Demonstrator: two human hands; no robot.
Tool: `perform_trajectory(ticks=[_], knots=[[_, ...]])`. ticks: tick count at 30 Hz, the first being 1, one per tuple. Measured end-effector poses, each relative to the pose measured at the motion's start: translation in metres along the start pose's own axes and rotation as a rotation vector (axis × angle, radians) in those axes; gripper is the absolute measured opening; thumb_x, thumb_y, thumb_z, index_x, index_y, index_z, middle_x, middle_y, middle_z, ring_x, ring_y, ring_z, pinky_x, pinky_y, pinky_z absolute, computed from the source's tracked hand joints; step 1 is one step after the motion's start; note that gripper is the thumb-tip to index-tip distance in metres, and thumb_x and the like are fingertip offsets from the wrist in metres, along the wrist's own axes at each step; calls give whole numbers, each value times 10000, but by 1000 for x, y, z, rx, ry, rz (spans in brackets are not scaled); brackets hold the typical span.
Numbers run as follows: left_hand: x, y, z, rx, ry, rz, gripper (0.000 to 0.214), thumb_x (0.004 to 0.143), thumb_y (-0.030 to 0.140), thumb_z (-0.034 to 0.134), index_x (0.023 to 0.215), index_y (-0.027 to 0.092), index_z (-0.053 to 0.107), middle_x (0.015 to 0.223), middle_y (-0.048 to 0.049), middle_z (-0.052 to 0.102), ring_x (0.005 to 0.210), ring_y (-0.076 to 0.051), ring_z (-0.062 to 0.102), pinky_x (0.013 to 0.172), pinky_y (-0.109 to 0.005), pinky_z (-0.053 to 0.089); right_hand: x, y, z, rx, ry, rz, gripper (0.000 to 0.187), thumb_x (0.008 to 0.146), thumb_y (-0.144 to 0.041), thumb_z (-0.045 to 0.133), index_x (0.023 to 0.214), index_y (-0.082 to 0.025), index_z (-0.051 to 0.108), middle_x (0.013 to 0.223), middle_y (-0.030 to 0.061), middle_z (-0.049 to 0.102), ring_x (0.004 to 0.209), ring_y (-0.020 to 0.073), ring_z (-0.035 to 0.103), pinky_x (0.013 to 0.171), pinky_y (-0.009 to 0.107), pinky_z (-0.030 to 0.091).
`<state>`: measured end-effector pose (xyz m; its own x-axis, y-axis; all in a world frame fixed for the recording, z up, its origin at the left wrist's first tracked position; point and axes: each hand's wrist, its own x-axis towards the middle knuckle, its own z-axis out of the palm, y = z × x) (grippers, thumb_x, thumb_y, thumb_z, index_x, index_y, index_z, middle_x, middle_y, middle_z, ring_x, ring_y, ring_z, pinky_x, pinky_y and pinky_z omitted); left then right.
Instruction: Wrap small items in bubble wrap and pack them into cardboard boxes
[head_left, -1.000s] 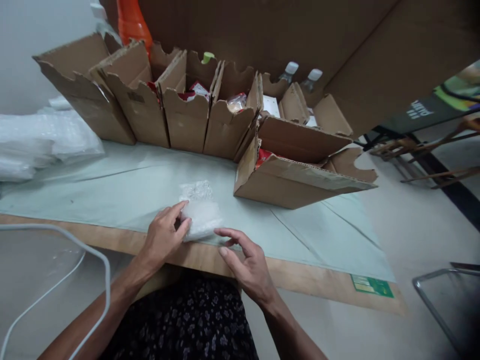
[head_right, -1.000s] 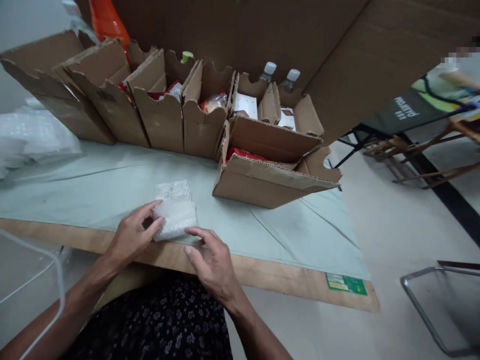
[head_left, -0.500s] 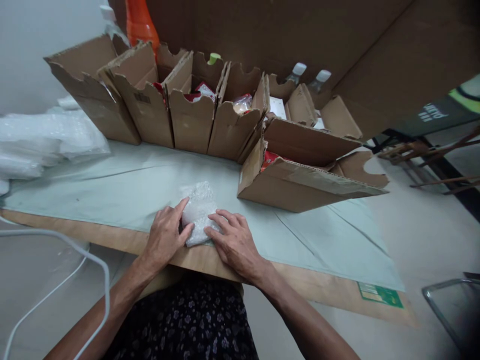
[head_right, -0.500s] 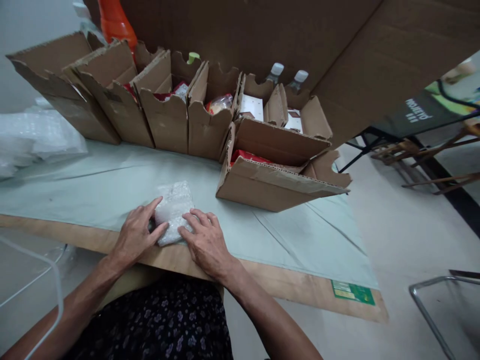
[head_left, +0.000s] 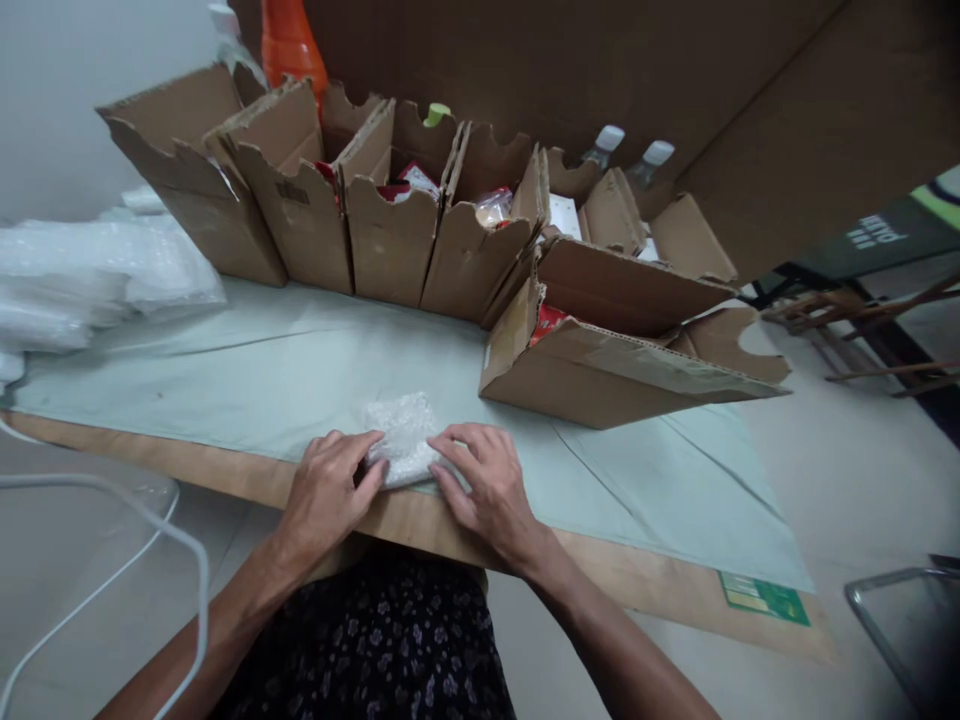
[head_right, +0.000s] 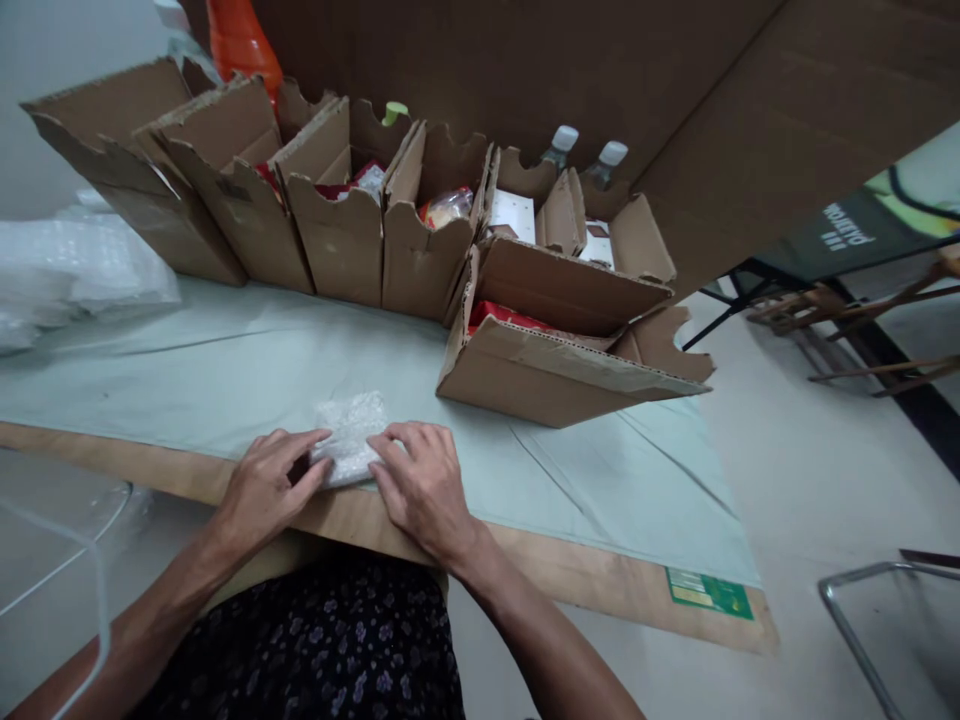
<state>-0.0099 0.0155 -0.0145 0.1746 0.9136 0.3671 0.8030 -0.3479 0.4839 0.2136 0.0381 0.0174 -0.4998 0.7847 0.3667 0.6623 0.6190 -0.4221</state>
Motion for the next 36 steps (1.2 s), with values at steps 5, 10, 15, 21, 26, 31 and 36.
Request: perform_trajectory(ticks=[5, 10, 15, 21, 26, 31, 36], knots=[[-2, -3, -5, 47, 53, 28, 233, 967, 243, 589, 1168, 151, 662, 1039, -115, 692, 974, -275, 635, 861, -437, 507, 4, 3, 7, -69, -200, -176, 203, 995, -179, 572, 1149, -205, 701, 1206, 100, 743, 1201, 273, 609, 1022, 464, 411], [-8, -1, -14, -42, -5, 80, 255, 987, 247, 581, 1229, 176, 624, 1060, -88, 714, 1020, -249, 620, 909, -419, 487, 17, 8, 9, 132, -277, 4, 225, 1023, -208, 560, 1188, -217, 714, 1028, 55, 786, 978, 208, 673, 970, 398, 462], [9, -10, -5, 120, -42, -43, 256, 975, 257, 563, 1191, 172, 670, 944, -81, 728, 907, -271, 614, 818, -426, 495, 28, 11, 5, 37, -237, 66, 337, 990, -299, 621, 1307, -194, 661, 1337, 122, 691, 1241, 281, 596, 1065, 463, 435], [6, -17, -6, 77, -10, -42, 290, 955, 298, 543, 1185, 198, 686, 1048, -112, 719, 980, -288, 627, 895, -472, 529, 43, 10, 5, -14, -427, 91, 344, 910, -335, 723, 1191, -139, 689, 1486, 189, 573, 1438, 342, 446, 1140, 508, 385], [-5, -25, -8, -228, -68, -108, 563, 923, 368, 590, 1457, 207, 519, 1246, -137, 707, 1092, -276, 699, 922, -437, 595, 29, -2, -9, 207, -414, 110, 100, 901, -173, 706, 993, -196, 675, 1096, 55, 766, 1074, 207, 672, 1000, 365, 468], [-2, -10, 2, -468, -244, -189, 457, 952, 422, 582, 1376, 255, 622, 1152, -64, 762, 1019, -216, 753, 859, -293, 621, 4, -6, -38, 330, -339, 208, 211, 901, -201, 718, 1103, -222, 665, 1067, 29, 777, 955, 182, 698, 911, 317, 492], [29, 39, 5, -463, -89, 0, 508, 957, 395, 596, 1449, 283, 539, 1217, -74, 729, 1044, -228, 737, 872, -323, 625, -15, 12, -103, 388, -24, 190, 122, 921, -176, 654, 1013, -231, 713, 941, 3, 780, 847, 164, 703, 812, 296, 509]])
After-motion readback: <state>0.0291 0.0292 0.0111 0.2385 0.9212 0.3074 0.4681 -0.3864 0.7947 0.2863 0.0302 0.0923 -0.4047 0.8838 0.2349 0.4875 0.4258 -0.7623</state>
